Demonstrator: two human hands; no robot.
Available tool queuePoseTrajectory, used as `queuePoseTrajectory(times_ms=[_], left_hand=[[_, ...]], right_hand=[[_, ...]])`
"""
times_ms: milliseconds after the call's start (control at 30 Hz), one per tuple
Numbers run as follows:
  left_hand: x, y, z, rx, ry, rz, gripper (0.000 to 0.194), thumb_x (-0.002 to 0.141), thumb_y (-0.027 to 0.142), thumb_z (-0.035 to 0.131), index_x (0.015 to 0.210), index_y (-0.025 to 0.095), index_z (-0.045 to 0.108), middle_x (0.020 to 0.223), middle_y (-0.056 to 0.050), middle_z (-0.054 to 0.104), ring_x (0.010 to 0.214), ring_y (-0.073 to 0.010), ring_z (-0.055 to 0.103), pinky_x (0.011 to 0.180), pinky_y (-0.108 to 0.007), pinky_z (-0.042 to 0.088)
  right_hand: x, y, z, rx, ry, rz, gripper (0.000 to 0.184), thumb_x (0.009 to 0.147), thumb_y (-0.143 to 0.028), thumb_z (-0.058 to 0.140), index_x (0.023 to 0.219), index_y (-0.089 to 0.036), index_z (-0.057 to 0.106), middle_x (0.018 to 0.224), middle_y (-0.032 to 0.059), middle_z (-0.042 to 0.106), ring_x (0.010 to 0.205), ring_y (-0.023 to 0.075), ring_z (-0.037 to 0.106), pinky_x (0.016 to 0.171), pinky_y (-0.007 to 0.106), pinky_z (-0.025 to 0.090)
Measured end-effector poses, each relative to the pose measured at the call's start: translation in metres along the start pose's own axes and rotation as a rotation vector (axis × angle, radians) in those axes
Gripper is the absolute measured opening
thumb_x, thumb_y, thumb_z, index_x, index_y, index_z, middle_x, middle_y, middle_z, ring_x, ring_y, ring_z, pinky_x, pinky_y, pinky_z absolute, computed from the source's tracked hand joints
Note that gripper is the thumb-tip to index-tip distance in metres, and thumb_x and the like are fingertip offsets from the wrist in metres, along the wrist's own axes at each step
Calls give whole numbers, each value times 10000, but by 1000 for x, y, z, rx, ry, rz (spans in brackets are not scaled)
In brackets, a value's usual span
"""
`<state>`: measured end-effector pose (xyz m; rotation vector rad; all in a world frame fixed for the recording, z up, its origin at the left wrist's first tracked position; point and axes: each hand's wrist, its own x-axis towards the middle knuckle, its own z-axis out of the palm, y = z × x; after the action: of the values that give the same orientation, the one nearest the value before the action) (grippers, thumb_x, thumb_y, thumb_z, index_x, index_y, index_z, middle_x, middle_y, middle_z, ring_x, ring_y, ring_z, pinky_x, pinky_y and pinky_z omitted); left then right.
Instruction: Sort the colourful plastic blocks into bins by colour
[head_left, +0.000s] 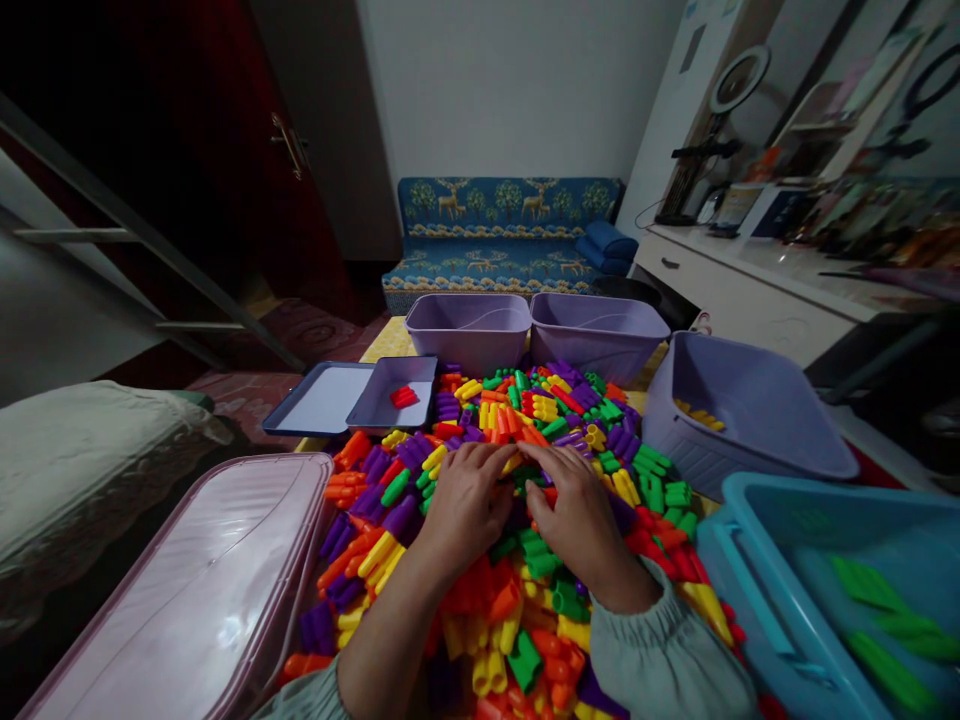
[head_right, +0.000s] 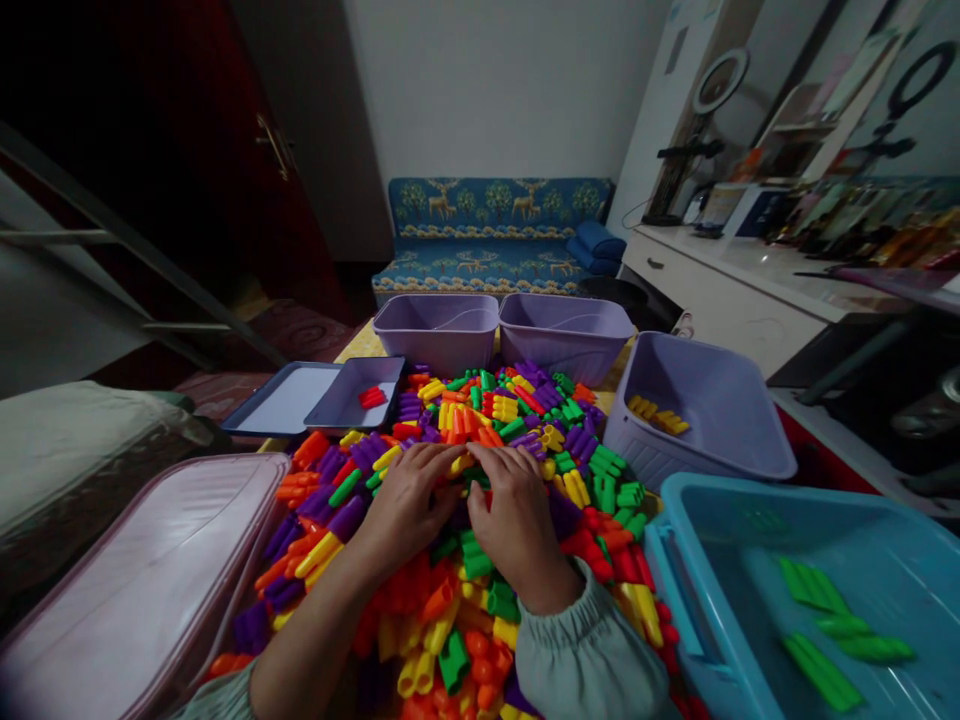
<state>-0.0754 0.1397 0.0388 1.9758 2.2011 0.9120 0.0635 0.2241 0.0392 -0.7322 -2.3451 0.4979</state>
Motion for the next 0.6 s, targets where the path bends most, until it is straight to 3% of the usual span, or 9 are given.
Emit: queuePoseTrajectory(times_ms=[233, 333, 467, 533, 600], left_hand=[[1, -7, 2, -70, 47, -58, 421, 754, 57, 562, 1146, 157, 676, 962, -100, 725, 943, -281, 609, 843, -423, 463], [0, -6, -1, -251, 218, -89, 316, 814, 99, 571, 1087, 190, 703, 996, -79, 736, 953, -251, 639, 872, -398, 470], [0, -4, -10, -582, 469, -286, 229, 840, 244, 644, 1053, 205, 719, 1014, -59, 744, 929, -215, 677, 849, -327, 501], [0, -7, -13, -615, 483, -316, 235, 838, 254, 649, 1057, 208, 722, 1003, -56, 745, 916, -214, 681, 843, -324, 507], [0, -10, -13, -493, 460, -252, 231, 853, 200, 607, 1050, 216, 726, 1043, -63, 731, 976, -225, 662, 889, -356, 492]], right_hand=[[-3, -7, 7, 72, -62, -7, 495, 807, -63, 521, 1279, -197, 584, 1231, 77, 669, 1142, 237, 608, 1119, 501, 374], [-3, -6, 7, 149, 53, 12, 434, 845, -113, 541, 1271, -186, 580, 1252, 92, 652, 1167, 231, 589, 1082, 457, 422], [1, 3, -6, 176, 260, 88, 272, 897, -209, 541, 1152, -187, 634, 1119, 99, 687, 1025, 216, 639, 928, 386, 512], [2, 10, -17, 118, 288, 112, 206, 901, -217, 524, 1044, -193, 670, 1036, 91, 701, 960, 219, 652, 881, 383, 517], [2, 18, -27, 48, 228, 145, 173, 887, -217, 529, 941, -205, 693, 970, 76, 713, 895, 223, 664, 824, 378, 521]])
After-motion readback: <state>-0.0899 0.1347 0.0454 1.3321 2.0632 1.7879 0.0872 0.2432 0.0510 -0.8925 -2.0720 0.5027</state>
